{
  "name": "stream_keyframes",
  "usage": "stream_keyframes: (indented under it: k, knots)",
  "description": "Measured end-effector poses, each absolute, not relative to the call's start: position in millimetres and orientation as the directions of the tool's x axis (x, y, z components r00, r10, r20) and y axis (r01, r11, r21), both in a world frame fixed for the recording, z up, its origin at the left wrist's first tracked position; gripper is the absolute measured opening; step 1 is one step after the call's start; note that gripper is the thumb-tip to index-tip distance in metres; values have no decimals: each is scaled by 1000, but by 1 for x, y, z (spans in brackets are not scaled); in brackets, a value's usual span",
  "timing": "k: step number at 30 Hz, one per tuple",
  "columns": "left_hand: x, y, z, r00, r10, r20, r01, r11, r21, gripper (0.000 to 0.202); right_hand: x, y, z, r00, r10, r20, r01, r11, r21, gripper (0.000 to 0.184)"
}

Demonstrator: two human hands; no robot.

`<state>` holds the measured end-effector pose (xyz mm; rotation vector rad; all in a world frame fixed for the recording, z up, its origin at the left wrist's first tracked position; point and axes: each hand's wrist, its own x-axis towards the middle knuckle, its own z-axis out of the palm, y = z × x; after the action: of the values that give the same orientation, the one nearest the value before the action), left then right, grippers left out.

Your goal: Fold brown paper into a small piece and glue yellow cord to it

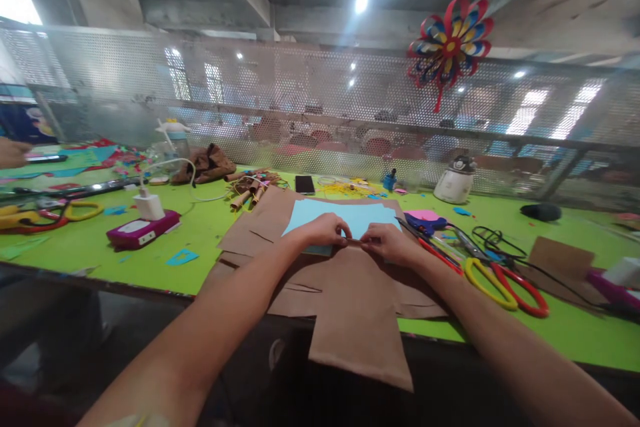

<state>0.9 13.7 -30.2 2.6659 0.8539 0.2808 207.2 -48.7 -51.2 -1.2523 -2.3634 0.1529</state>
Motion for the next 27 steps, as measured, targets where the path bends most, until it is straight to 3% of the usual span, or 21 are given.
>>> stream_keyframes:
  k: [10,18,27]
  knots:
    - [14,4,-35,830,530,173,495,-843,212,19,199,-50,-49,-540,786,300,792,595,-135,19]
    - [16,8,-41,831,519,200,480,-851,213,17,199,-57,-40,-552,797,243,806,585,-87,20]
    - [9,5,-31,826,557,86,522,-813,259,25,203,-68,-29,-529,836,147,840,541,-52,22]
